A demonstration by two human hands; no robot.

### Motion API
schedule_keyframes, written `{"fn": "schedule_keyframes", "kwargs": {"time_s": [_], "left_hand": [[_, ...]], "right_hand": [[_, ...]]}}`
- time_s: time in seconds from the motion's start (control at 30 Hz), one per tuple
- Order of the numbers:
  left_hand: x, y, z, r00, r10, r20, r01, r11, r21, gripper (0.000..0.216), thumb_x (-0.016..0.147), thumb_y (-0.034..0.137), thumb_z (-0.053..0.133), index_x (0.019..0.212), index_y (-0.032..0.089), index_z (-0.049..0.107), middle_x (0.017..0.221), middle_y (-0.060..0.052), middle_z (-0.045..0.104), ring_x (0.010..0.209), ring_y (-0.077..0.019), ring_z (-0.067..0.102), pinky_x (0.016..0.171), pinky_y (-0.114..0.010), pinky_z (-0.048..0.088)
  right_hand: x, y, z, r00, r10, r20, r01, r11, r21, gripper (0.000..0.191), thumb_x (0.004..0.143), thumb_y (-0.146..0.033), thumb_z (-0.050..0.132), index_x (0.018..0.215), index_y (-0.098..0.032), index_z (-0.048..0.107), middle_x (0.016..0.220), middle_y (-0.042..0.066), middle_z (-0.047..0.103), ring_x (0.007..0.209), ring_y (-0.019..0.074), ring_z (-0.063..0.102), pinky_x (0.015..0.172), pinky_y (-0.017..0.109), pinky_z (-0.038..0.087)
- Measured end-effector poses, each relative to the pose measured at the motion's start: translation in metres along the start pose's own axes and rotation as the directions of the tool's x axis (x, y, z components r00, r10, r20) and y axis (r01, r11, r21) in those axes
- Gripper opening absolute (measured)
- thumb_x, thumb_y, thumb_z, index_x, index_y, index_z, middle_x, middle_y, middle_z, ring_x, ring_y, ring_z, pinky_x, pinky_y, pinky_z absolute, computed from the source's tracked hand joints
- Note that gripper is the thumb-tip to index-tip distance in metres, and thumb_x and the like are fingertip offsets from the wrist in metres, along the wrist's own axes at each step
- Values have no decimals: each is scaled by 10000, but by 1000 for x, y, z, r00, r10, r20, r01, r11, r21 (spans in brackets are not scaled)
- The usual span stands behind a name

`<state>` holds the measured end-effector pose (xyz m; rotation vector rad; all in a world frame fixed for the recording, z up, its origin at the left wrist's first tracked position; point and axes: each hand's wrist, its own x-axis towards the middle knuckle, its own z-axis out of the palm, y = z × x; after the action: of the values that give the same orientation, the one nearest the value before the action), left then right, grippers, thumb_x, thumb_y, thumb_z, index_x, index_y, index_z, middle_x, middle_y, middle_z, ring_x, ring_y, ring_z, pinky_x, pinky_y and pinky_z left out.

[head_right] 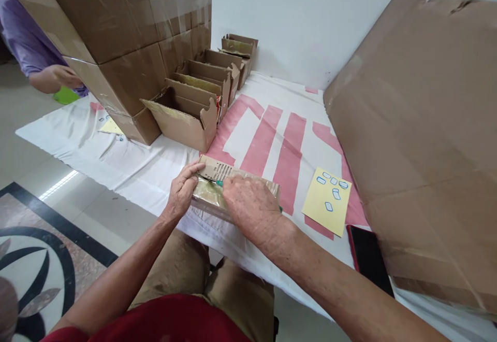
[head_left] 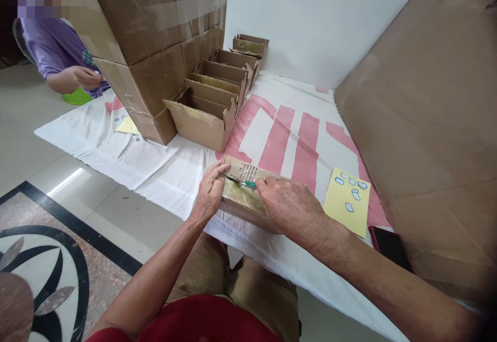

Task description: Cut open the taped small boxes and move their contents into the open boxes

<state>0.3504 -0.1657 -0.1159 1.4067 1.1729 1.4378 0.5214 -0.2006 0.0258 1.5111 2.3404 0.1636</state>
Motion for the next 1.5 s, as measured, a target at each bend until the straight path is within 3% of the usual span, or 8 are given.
{"fn": "schedule_keyframes", "kwargs": {"time_s": [0.43, 0.6, 0.77, 0.87, 1.03, 1.13, 1.33, 1.5], "left_hand": [[2, 0, -2, 996, -70, -56, 69, 997, -19, 446, 776, 244, 557, 1147, 183, 796, 1369, -88, 722, 1348, -302, 623, 1238, -495, 421], [0, 1, -3, 996, -73, -60, 71, 997, -31, 440, 784, 261, 563, 1153, 184, 792, 1370, -86, 723, 1350, -298, 623, 1231, -480, 430], [-1, 5, -2, 994, -108, -29, 106, 993, -55, 446, 778, 274, 571, 1150, 165, 791, 1367, -102, 725, 1342, -307, 631, 1227, -482, 433], [-1, 6, -3, 992, -120, -31, 119, 992, -46, 450, 781, 272, 580, 1166, 169, 788, 1380, -98, 719, 1347, -309, 627, 1226, -479, 434], [-1, 4, -2, 995, -100, -24, 100, 994, -39, 450, 777, 245, 569, 1164, 172, 788, 1380, -90, 718, 1349, -301, 624, 1235, -468, 427], [-1, 4, 0, 995, -90, -40, 88, 995, -41, 441, 785, 242, 565, 1160, 170, 786, 1375, -92, 721, 1346, -297, 627, 1229, -467, 434], [-3, 2, 0, 997, -69, -37, 68, 997, -29, 458, 792, 226, 545, 1183, 170, 776, 1409, -87, 706, 1365, -288, 617, 1231, -460, 432], [-3, 0, 1, 997, -66, -49, 65, 997, -29, 470, 785, 210, 541, 1191, 174, 775, 1398, -85, 713, 1360, -284, 621, 1236, -464, 427]], "right_hand": [[-27, 32, 0, 990, -12, 139, 21, 998, -60, 315, 816, 87, 543, 993, -127, 694, 913, 132, 777, 832, 278, 776, 627, 316, 517], [-47, 52, 20, 985, 36, 169, -29, 999, -46, 303, 913, 31, 503, 1063, -145, 699, 963, 128, 767, 829, 303, 775, 584, 333, 452], [-57, 54, 16, 985, 81, 153, -71, 995, -70, 242, 924, -13, 530, 990, -178, 694, 901, 95, 758, 768, 292, 751, 534, 331, 366], [-67, 66, 16, 994, 59, 88, -54, 997, -60, 205, 955, -89, 526, 979, -208, 692, 850, 72, 743, 701, 260, 716, 511, 331, 304], [-84, 94, 24, 979, 74, -188, -67, 997, 41, 342, 1057, -380, 424, 938, -233, 710, 777, 70, 712, 594, 227, 636, 506, 337, 264], [-72, 82, 21, 964, 58, -258, -35, 995, 95, 355, 1077, -387, 403, 1004, -229, 713, 812, 66, 727, 643, 227, 646, 521, 335, 302], [-24, 26, 18, 984, -61, -165, 61, 998, -3, 132, 1018, -165, 555, 982, -173, 681, 887, 84, 750, 760, 223, 709, 552, 313, 360], [-22, 14, 14, 998, -25, -51, 19, 994, -108, 230, 903, 11, 523, 941, -160, 672, 854, 105, 750, 737, 237, 726, 564, 311, 430]]}}
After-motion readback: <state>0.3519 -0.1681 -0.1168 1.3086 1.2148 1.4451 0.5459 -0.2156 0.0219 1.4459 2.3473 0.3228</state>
